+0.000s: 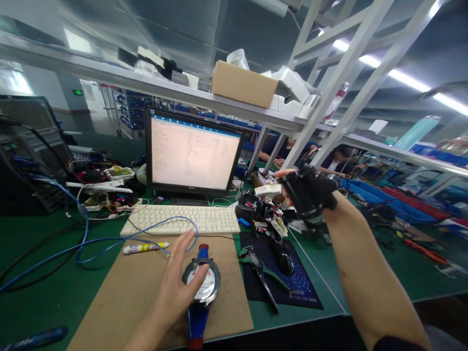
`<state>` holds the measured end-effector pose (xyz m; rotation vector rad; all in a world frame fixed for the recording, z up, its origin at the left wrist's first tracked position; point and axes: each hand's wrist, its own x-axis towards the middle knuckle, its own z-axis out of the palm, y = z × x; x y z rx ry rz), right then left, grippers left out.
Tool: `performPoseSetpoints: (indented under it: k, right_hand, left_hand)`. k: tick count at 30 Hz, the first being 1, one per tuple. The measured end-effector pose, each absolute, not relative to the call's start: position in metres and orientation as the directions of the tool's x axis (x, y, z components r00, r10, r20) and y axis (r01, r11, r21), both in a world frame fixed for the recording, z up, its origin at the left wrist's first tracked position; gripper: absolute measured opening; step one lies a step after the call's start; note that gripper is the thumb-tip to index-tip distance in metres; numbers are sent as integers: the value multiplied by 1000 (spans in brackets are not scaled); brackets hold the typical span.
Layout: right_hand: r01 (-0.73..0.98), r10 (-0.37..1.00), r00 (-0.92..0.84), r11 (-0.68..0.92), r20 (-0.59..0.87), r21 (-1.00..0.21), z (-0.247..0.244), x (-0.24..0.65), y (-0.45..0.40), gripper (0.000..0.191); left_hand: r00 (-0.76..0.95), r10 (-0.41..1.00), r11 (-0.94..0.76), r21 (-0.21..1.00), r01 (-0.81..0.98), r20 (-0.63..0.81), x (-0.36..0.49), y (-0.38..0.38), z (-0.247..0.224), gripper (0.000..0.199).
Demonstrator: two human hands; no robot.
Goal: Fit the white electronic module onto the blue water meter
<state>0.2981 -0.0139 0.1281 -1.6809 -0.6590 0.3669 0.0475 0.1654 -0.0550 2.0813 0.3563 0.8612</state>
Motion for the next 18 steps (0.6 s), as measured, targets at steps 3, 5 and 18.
performPoseSetpoints:
  k: [3,5,18]
  right_hand:
    - [109,730,683,-73,21,-991,162,291,13,41]
    - [131,766,641,-55,42,-990,186,289,30,49]
    - [453,945,211,132,250,-882,306,224,76,97]
  left_hand:
    - [680,430,-670,714,-201,595,75,168,-24,60]
    - [693,380,-665,702,-256,613,97,170,-11,68]
    - [770,450,-313,887,-339,453,170,191,43,24]
